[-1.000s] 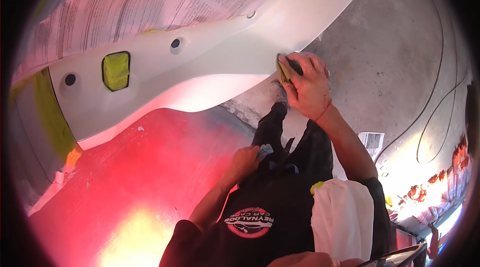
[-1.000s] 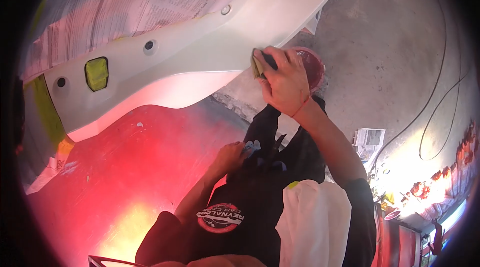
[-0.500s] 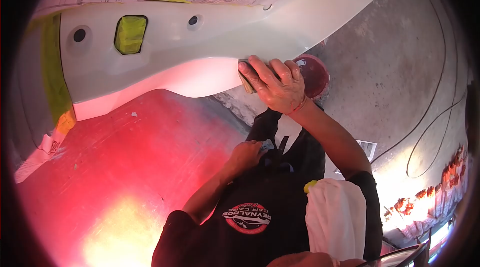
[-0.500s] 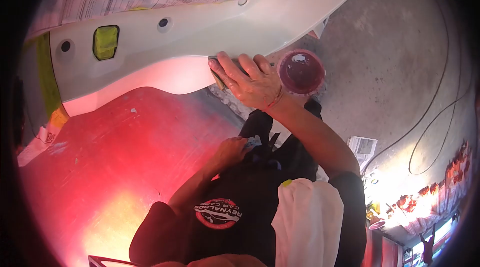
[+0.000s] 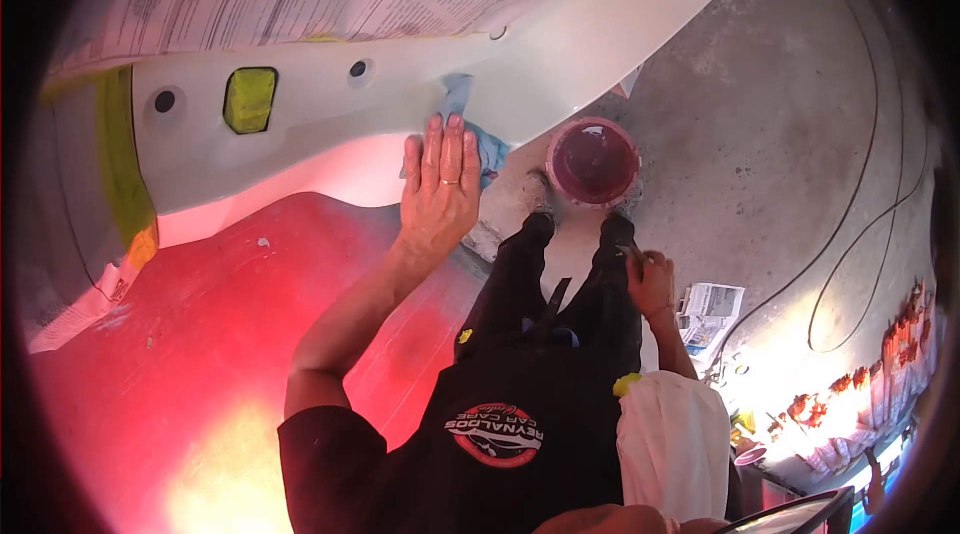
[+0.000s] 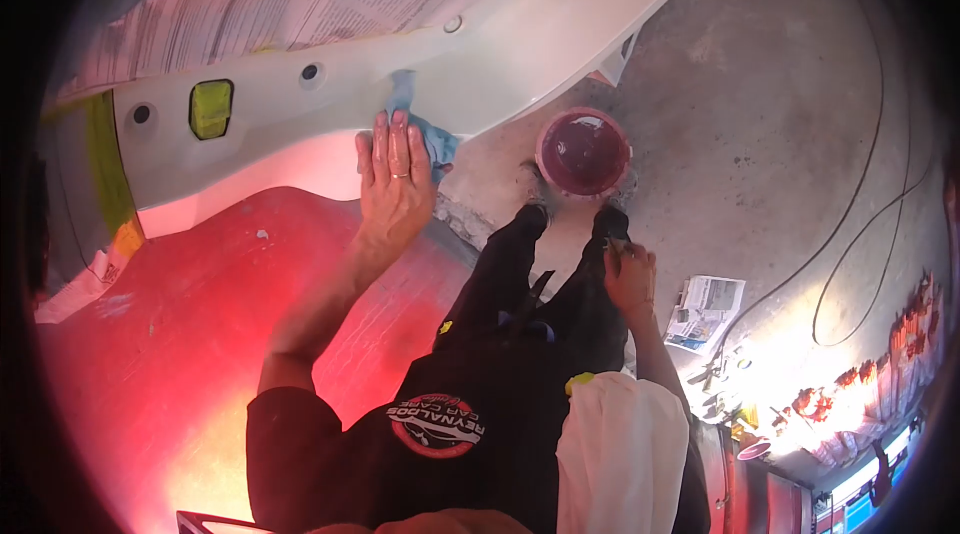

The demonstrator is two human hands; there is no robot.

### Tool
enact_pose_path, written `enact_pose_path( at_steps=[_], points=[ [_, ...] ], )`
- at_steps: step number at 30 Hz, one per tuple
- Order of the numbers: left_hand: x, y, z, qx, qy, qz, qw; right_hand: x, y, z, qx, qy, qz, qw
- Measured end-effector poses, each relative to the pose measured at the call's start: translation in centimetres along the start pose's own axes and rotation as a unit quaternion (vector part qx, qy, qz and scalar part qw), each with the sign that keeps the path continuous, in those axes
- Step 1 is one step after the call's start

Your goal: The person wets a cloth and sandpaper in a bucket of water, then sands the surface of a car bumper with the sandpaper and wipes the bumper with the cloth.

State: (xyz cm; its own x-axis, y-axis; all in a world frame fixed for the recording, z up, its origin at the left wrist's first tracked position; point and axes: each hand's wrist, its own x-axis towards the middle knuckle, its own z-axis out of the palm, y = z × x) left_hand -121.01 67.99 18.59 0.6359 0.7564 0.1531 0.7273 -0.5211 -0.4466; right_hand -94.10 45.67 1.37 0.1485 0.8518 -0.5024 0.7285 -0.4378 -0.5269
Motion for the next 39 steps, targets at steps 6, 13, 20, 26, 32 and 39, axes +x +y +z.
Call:
enact_pose_path(
  at_steps=[6, 13, 20, 26, 32, 39],
  points=[
    [7.0, 7.1, 1.6, 0.038, -0.132, 0.136, 0.981, -6.3, 7.4, 0.1, 0.000, -0.064, 0.105, 0.992],
    [15.1, 12.9, 5.8, 0.013, -0.173, -0.023, 0.985, -4.9, 8.4, -3.5, 0.088, 0.035, 0.125, 0.988],
    [25.5, 13.9, 9.6, -0.190, 0.008, -0.075, 0.979, -0.9, 6.7, -7.7, 0.192, 0.065, 0.094, 0.975],
    [13.0, 7.0, 4.8, 0.008, -0.337, -0.030, 0.941, 3.9, 1.8, -12.8, 0.528, 0.060, 0.172, 0.829],
    [14.4, 4.2, -0.6, -0.103, -0.359, 0.083, 0.924, 9.1, -5.0, -17.3, 0.690, -0.165, 0.012, 0.705],
    [-2.3, 14.0, -4.7, -0.466, -0.312, -0.055, 0.826, 16.4, -14.6, -15.2, 0.102, 0.092, -0.369, 0.919]
  ],
)
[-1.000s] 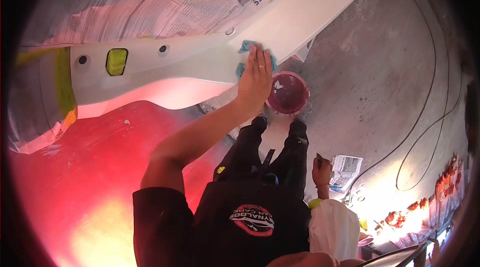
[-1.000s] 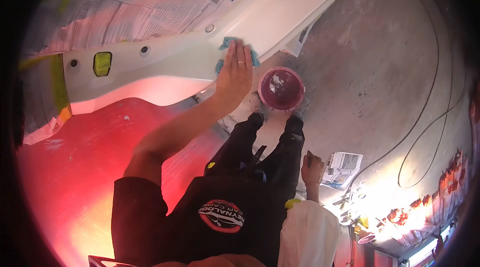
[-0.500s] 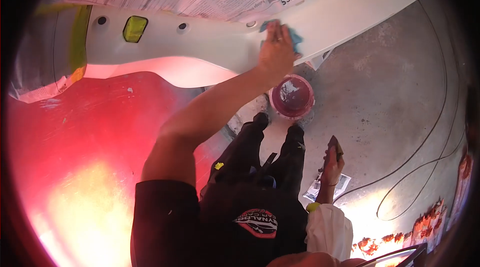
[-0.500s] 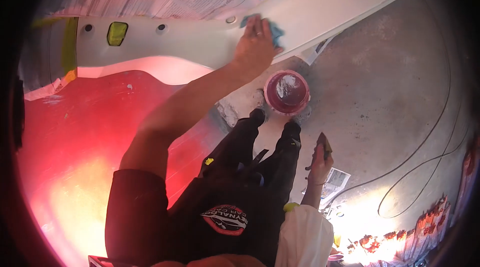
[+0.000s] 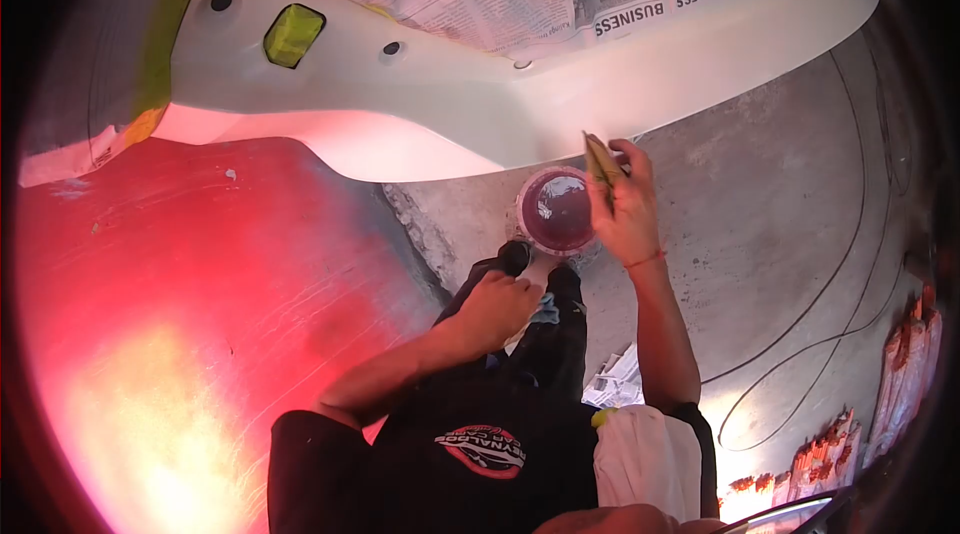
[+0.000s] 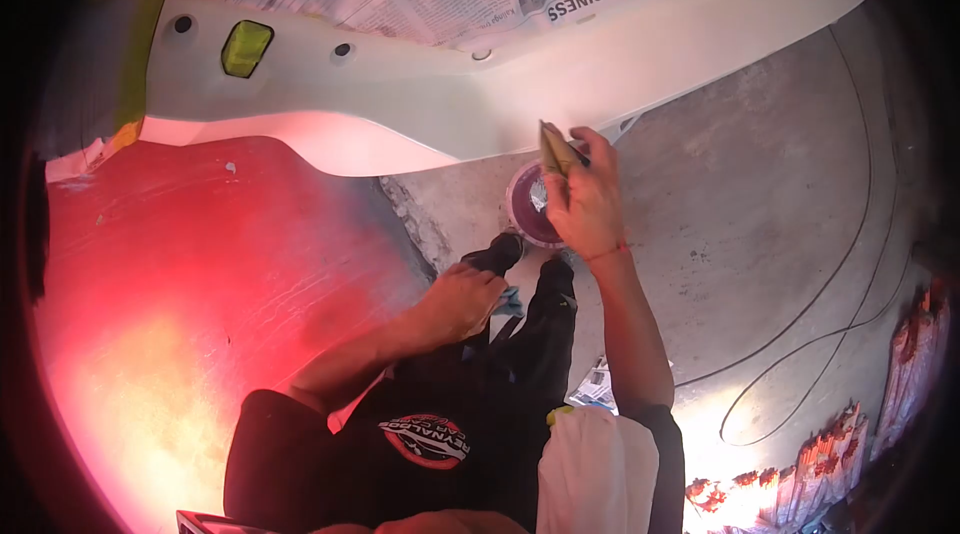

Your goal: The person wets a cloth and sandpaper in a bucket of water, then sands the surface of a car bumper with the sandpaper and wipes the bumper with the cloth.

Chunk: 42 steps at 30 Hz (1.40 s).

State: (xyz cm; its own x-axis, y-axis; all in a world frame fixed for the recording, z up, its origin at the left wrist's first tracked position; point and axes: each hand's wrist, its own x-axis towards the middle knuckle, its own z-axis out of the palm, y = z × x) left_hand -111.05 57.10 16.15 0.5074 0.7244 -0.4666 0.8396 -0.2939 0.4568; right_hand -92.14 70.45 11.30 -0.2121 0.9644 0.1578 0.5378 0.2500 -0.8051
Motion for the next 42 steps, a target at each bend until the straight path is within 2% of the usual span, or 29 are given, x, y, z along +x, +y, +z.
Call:
enact_pose_path(
  at_steps=[2, 4, 5, 7, 11, 13, 16, 18, 19, 21, 23, 26, 28, 29, 31, 32, 34, 35, 36, 37, 38, 39, 41, 42],
  points=[
    [-2.2, -2.1, 4.6, 0.007, -0.033, -0.073, 0.997, 3.3, -1.4, 1.7, -0.055, -0.029, -0.027, 0.998],
    [-4.1, -3.8, 8.2, -0.004, -0.015, -0.085, 0.996, 6.1, -2.1, 3.6, -0.088, -0.083, -0.083, 0.989],
    [-4.6, -4.3, 9.0, -0.010, -0.014, -0.080, 0.997, 7.2, -2.2, 4.2, -0.095, -0.086, -0.081, 0.989],
    [-5.3, -5.3, 9.9, -0.037, -0.078, -0.091, 0.992, 9.0, -2.4, 5.4, -0.090, -0.091, -0.124, 0.984],
    [-5.1, -6.4, 10.0, -0.048, -0.064, -0.099, 0.992, 10.6, -4.6, 6.7, -0.032, -0.128, -0.126, 0.983],
    [-4.8, -6.8, 9.9, -0.057, -0.070, -0.094, 0.991, 10.7, -4.6, 6.9, -0.047, -0.117, -0.121, 0.985],
    [-4.6, -7.4, 10.1, -0.077, -0.074, -0.083, 0.991, 10.5, -3.9, 6.3, -0.104, -0.101, -0.108, 0.984],
    [-4.5, -8.0, 9.8, -0.088, -0.068, -0.071, 0.991, 10.7, -2.7, 5.2, -0.214, -0.088, -0.119, 0.965],
    [-4.3, -8.2, 9.6, -0.088, -0.079, -0.073, 0.990, 10.9, -2.2, 4.7, -0.219, -0.086, -0.116, 0.965],
    [-4.6, -8.7, 9.6, -0.087, -0.092, -0.074, 0.989, 11.6, -2.7, 3.5, -0.370, -0.093, -0.094, 0.920],
    [-4.9, -9.5, 10.1, -0.094, -0.073, -0.075, 0.990, 11.8, -3.8, 3.6, -0.404, -0.089, -0.076, 0.907],
    [-5.5, -10.3, 10.0, -0.093, -0.079, -0.090, 0.988, 11.8, -6.0, 5.4, -0.374, -0.095, -0.014, 0.923],
    [-6.1, -10.8, 9.8, -0.088, -0.083, -0.087, 0.989, 11.5, -7.3, 6.8, -0.253, -0.102, 0.047, 0.961],
    [-6.3, -10.8, 9.8, -0.089, -0.083, -0.084, 0.989, 11.5, -7.2, 7.0, -0.251, -0.099, 0.051, 0.962],
    [-6.6, -11.2, 10.0, -0.084, -0.082, -0.080, 0.990, 11.8, -6.9, 7.2, -0.121, -0.140, 0.073, 0.980],
    [-6.7, -11.2, 9.9, -0.083, -0.079, -0.077, 0.990, 11.9, -6.9, 7.1, -0.118, -0.136, 0.074, 0.981],
    [-6.7, -11.2, 9.7, -0.075, -0.077, -0.071, 0.992, 12.1, -7.2, 6.9, 0.056, -0.164, 0.067, 0.983],
    [-6.7, -11.2, 9.6, -0.075, -0.074, -0.063, 0.992, 11.9, -7.9, 6.2, 0.059, -0.160, 0.069, 0.983],
    [-6.4, -11.0, 8.9, -0.073, -0.073, -0.062, 0.993, 11.8, -9.0, 5.2, 0.252, -0.198, 0.119, 0.940],
    [-6.1, -10.7, 8.3, -0.074, -0.069, -0.060, 0.993, 11.7, -9.7, 4.6, 0.433, -0.228, 0.164, 0.857],
    [-5.8, -10.4, 7.6, -0.076, -0.064, -0.061, 0.993, 11.2, -9.1, 4.4, 0.321, -0.191, 0.096, 0.923],
    [-5.7, -10.2, 7.1, -0.077, -0.062, -0.062, 0.993, 10.2, -8.7, 3.6, 0.321, -0.193, 0.095, 0.922],
    [-4.3, -9.9, 6.2, -0.234, -0.065, -0.062, 0.968, 7.4, -8.0, 0.9, 0.229, -0.139, 0.156, 0.951],
    [-3.5, -9.0, 5.0, -0.239, -0.059, -0.058, 0.967, 6.0, -7.5, 0.0, 0.221, -0.142, 0.153, 0.953]
  ],
)
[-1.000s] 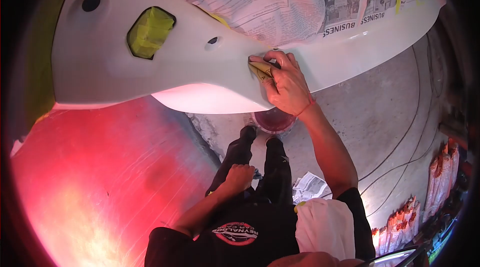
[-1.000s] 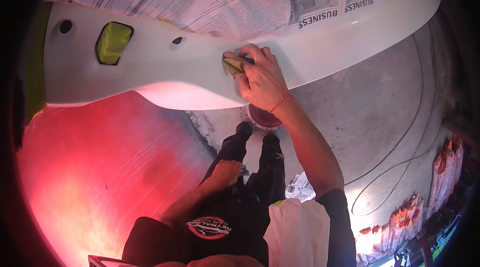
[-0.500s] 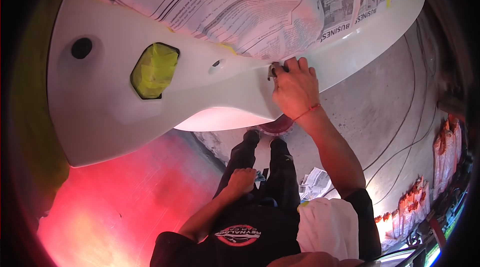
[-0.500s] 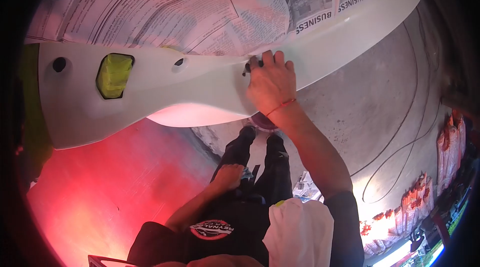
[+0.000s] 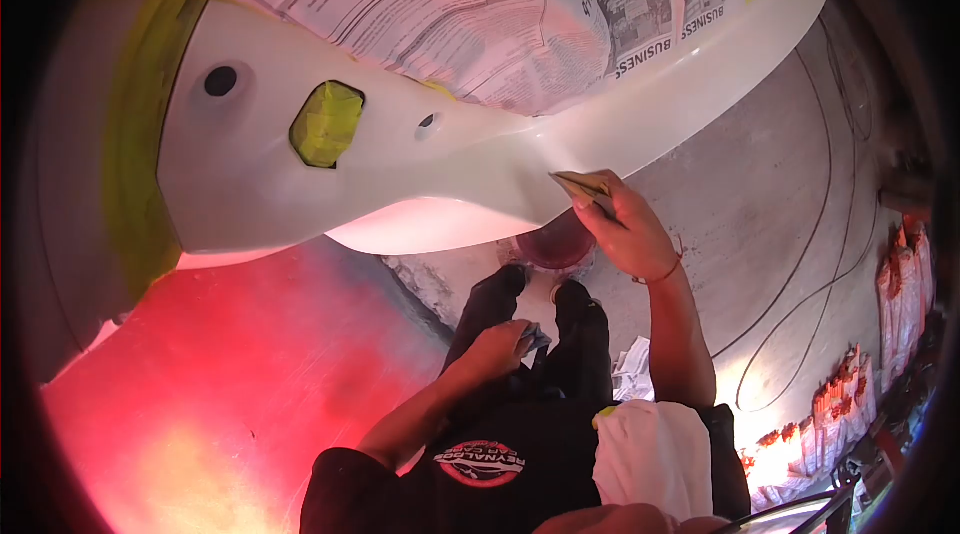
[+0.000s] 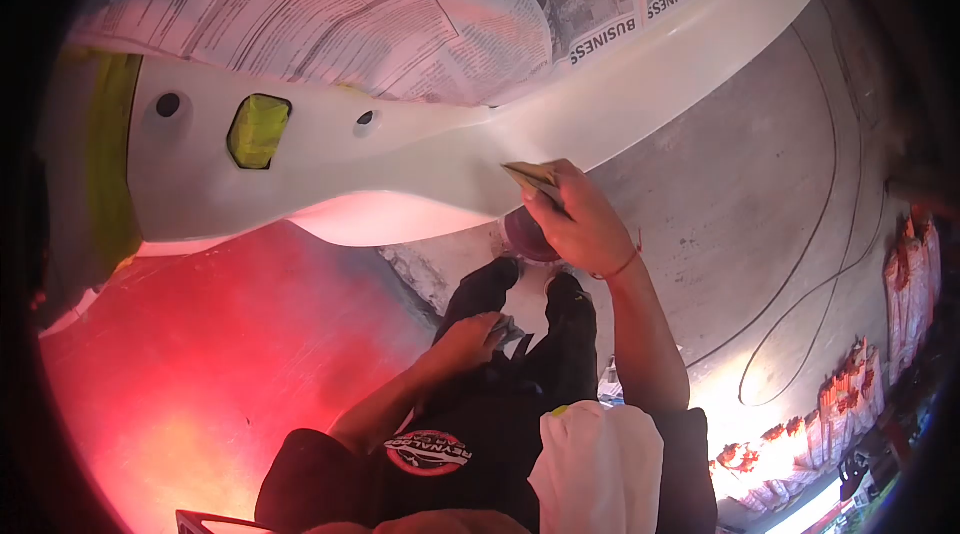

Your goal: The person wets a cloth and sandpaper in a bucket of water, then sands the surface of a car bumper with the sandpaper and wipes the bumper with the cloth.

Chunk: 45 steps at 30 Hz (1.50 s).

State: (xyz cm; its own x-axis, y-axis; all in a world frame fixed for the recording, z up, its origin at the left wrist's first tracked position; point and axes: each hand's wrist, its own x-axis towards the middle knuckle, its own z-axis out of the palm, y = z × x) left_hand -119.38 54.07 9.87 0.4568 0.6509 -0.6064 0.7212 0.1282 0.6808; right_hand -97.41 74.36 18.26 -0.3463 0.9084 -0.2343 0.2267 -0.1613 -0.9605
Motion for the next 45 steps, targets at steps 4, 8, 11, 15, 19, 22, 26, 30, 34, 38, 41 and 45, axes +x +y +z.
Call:
enact_pose_path(
  at_steps=[4, 8, 11, 15, 19, 22, 26, 30, 34, 38, 41, 45],
  points=[
    [2.3, 7.4, -2.5, -0.168, 0.192, -0.004, 0.967, -4.2, 2.1, -3.3, -0.059, -0.021, 0.103, 0.993],
    [7.6, 13.5, -5.4, -0.044, 0.645, 0.178, 0.742, -7.3, 8.8, -9.1, -0.103, -0.036, 0.169, 0.979],
    [9.7, 16.2, -11.4, 0.199, 0.763, 0.108, 0.606, -8.3, 13.8, -15.1, -0.144, -0.054, 0.173, 0.973],
    [9.0, 16.8, -17.5, 0.401, 0.753, -0.075, 0.516, -8.8, 21.9, -22.4, -0.079, -0.083, 0.210, 0.971],
    [11.6, 15.7, -15.9, 0.466, 0.598, -0.329, 0.563, -8.7, 23.5, -25.4, -0.062, -0.062, 0.211, 0.974],
    [14.7, 15.4, -14.5, 0.442, 0.546, -0.388, 0.597, -8.4, 22.5, -25.1, -0.065, -0.113, 0.221, 0.967],
    [22.1, 14.5, -9.8, 0.387, 0.503, -0.379, 0.674, -8.1, 16.9, -24.1, -0.031, -0.183, 0.240, 0.953],
    [23.1, 15.2, -9.5, 0.360, 0.511, -0.382, 0.681, -8.1, 12.8, -23.7, -0.007, -0.177, 0.245, 0.953],
    [22.7, 16.2, -5.4, 0.323, 0.518, -0.196, 0.768, -7.9, 12.5, -21.8, 0.016, -0.113, 0.254, 0.960],
    [16.9, 19.0, -0.2, 0.053, 0.510, -0.023, 0.858, -5.2, 9.6, -16.7, 0.067, -0.075, 0.118, 0.988],
    [11.8, 18.9, 3.5, -0.174, 0.442, -0.024, 0.880, -2.1, 6.2, -11.5, 0.026, -0.100, 0.030, 0.994],
    [7.0, 19.8, 0.4, -0.194, 0.528, -0.086, 0.823, -0.8, 5.7, -8.6, 0.072, -0.070, 0.006, 0.995]
  ],
)
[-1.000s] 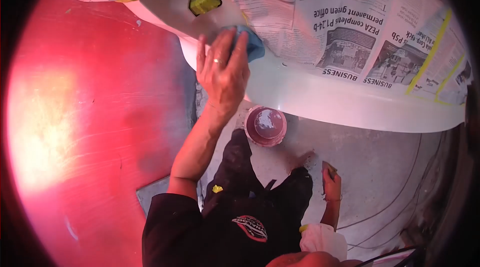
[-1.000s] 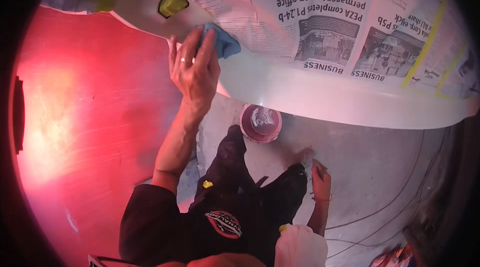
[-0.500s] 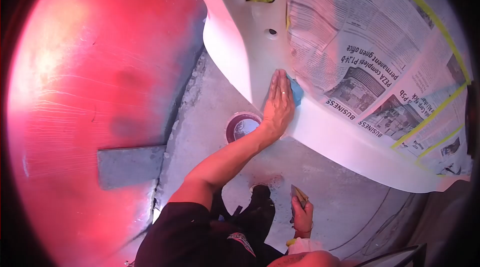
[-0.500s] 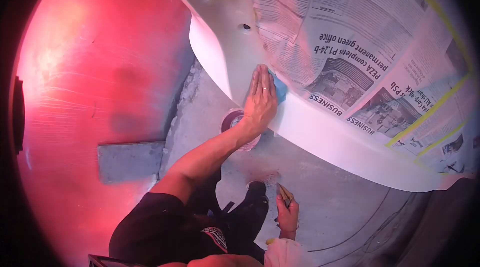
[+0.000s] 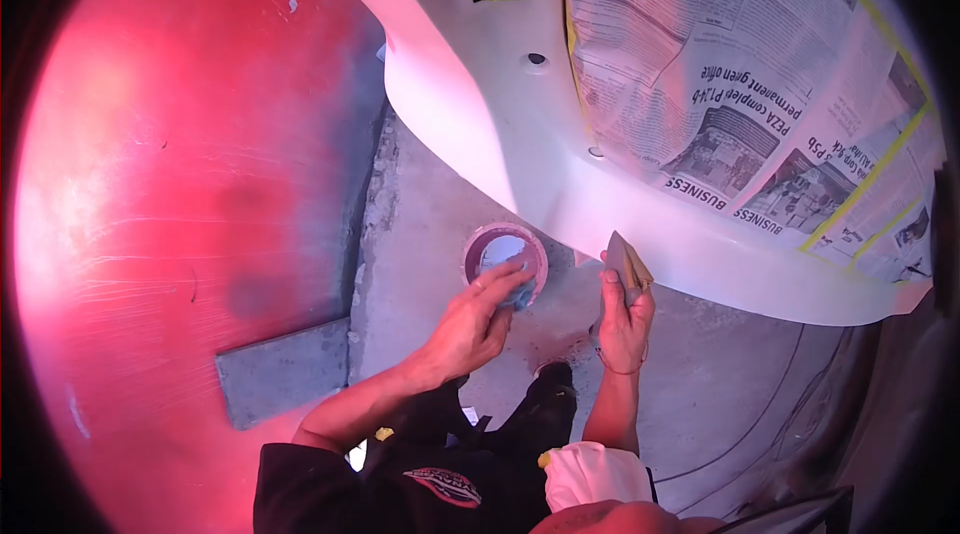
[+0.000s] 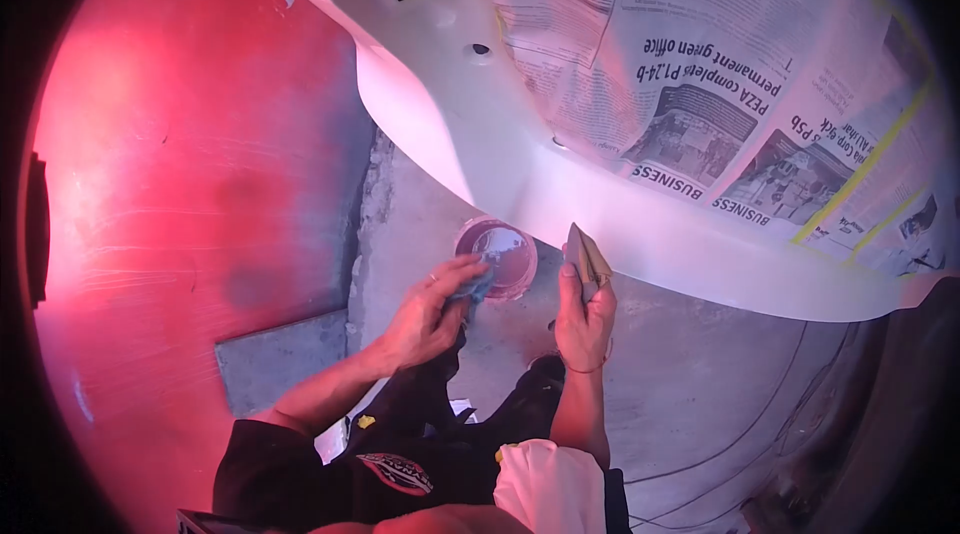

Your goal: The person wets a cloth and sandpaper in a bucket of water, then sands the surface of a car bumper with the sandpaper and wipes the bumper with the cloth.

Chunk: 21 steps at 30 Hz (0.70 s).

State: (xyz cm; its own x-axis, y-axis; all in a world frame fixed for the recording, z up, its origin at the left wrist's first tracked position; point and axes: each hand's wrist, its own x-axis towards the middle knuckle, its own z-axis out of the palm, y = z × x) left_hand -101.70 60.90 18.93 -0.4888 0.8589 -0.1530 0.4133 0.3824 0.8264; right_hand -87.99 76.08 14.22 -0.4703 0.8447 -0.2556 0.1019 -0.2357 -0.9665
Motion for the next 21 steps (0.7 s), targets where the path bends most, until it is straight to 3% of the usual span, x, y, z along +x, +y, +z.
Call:
enact_pose_path(
  at_steps=[2, 4, 7, 8, 10, 12, 14, 17, 21],
  points=[
    [3.7, 2.9, -3.2, 0.219, 0.092, 0.200, 0.951, -0.4, 0.6, -0.1, -0.006, -0.054, -0.023, 0.998],
    [8.7, 3.5, -5.9, 0.418, 0.212, 0.346, 0.813, -1.4, 1.7, -1.1, -0.027, -0.070, -0.004, 0.997],
    [14.2, 4.7, -9.6, 0.613, 0.200, 0.257, 0.720, -3.2, 2.9, -3.5, -0.049, -0.092, 0.015, 0.994],
    [14.1, 3.8, -8.9, 0.614, 0.197, 0.257, 0.719, -3.9, 3.3, -4.4, -0.051, -0.094, 0.022, 0.994],
    [13.6, 1.3, -7.0, 0.550, 0.077, 0.269, 0.787, -4.8, 3.4, -6.4, -0.060, -0.079, 0.032, 0.995],
    [13.2, 0.1, -4.3, 0.583, 0.062, 0.265, 0.765, -5.0, 2.5, -7.8, -0.069, -0.066, 0.037, 0.995],
    [12.3, -1.3, -0.4, 0.596, -0.013, 0.291, 0.748, -5.4, 1.2, -8.6, -0.033, -0.016, 0.048, 0.998],
    [9.5, -3.0, 4.9, 0.442, -0.052, 0.325, 0.835, -4.3, 1.8, -8.9, -0.054, 0.011, 0.033, 0.998],
    [1.9, -3.9, 6.6, 0.164, -0.180, 0.067, 0.967, 0.9, -0.7, -2.1, -0.171, -0.018, -0.175, 0.969]
  ],
)
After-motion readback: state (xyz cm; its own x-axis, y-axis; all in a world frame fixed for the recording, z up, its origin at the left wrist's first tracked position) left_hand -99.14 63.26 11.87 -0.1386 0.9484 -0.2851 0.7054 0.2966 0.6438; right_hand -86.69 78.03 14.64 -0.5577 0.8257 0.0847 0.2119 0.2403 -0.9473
